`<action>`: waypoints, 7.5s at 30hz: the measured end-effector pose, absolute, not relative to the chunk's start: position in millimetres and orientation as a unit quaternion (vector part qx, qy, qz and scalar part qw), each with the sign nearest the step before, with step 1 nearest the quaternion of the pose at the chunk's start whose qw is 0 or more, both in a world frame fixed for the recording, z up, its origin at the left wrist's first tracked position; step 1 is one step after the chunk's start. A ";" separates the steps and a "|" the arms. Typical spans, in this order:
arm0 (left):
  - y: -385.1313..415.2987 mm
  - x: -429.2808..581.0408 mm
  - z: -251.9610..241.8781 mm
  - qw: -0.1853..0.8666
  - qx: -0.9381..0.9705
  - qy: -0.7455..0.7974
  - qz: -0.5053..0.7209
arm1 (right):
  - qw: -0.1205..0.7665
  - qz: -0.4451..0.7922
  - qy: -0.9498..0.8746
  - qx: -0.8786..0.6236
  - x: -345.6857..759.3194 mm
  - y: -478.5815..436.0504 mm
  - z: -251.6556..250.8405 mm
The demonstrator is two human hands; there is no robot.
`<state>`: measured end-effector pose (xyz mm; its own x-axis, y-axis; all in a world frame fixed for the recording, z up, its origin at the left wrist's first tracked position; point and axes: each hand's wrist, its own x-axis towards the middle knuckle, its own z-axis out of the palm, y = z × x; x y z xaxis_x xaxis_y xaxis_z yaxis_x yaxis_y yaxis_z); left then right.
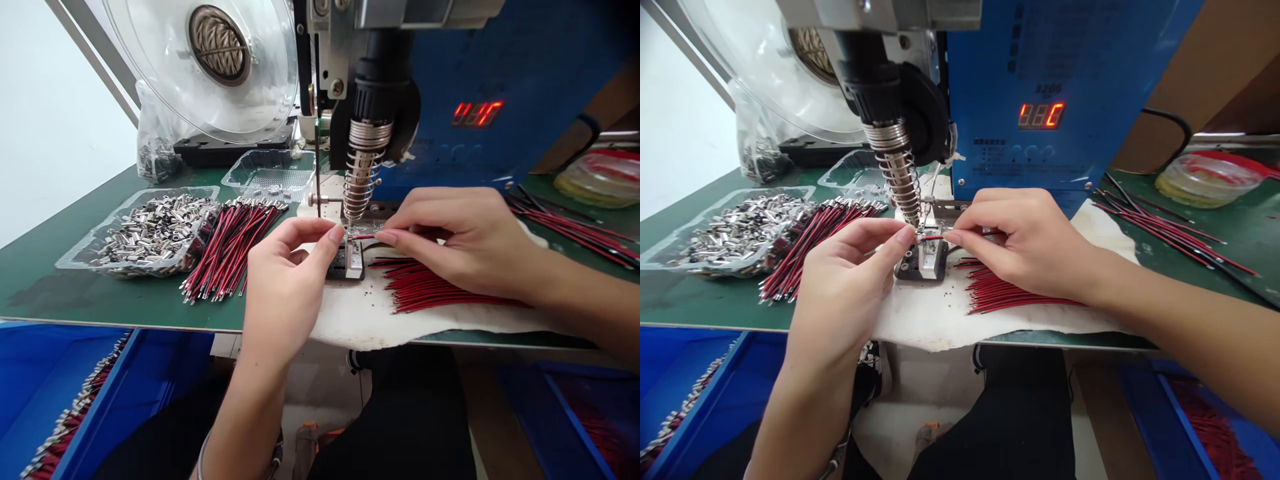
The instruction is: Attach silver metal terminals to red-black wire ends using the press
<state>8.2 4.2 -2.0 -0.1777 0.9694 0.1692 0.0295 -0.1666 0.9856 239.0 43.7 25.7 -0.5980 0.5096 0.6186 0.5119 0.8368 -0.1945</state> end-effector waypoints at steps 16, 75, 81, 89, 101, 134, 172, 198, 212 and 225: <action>2.1 9.2 -2.4 0.389 0.513 0.518 0.564 | 0.335 -0.004 -0.877 -0.343 232.6 41.5 20.6; 1.4 10.1 -0.4 0.384 0.504 0.534 0.560 | 0.368 0.082 -0.843 -0.384 213.6 33.5 20.1; 0.8 8.8 -0.7 0.384 0.502 0.536 0.559 | 0.365 0.106 -0.833 -0.401 212.7 33.0 20.8; 2.0 10.3 -3.0 0.390 0.498 0.531 0.564 | 0.368 0.142 -0.811 -0.431 210.1 30.9 20.6; 2.6 10.6 -3.1 0.400 0.492 0.518 0.573 | 0.379 0.127 -0.816 -0.418 211.2 30.4 19.3; 1.3 9.0 -4.2 0.397 0.495 0.522 0.570 | 0.382 0.119 -0.815 -0.419 210.2 29.7 19.4; 0.4 5.0 -4.0 0.411 0.497 0.496 0.582 | 0.354 0.000 -0.870 -0.344 222.9 36.4 20.4; -2.3 5.1 2.2 0.400 0.523 0.512 0.552 | 0.340 -0.026 -0.890 -0.305 225.6 39.7 18.6; 1.2 9.8 3.8 0.402 0.516 0.515 0.554 | 0.340 -0.060 -0.901 -0.262 229.6 43.5 15.9; 1.9 8.6 -2.7 0.401 0.499 0.471 0.607 | 0.340 -0.062 -0.903 -0.254 228.8 42.2 17.7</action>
<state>8.6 1.9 -2.7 -0.1801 0.9570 0.2274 -0.0161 -0.2340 0.9721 228.8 42.2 17.7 -0.6395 0.4173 0.6457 0.5014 0.8631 -0.0611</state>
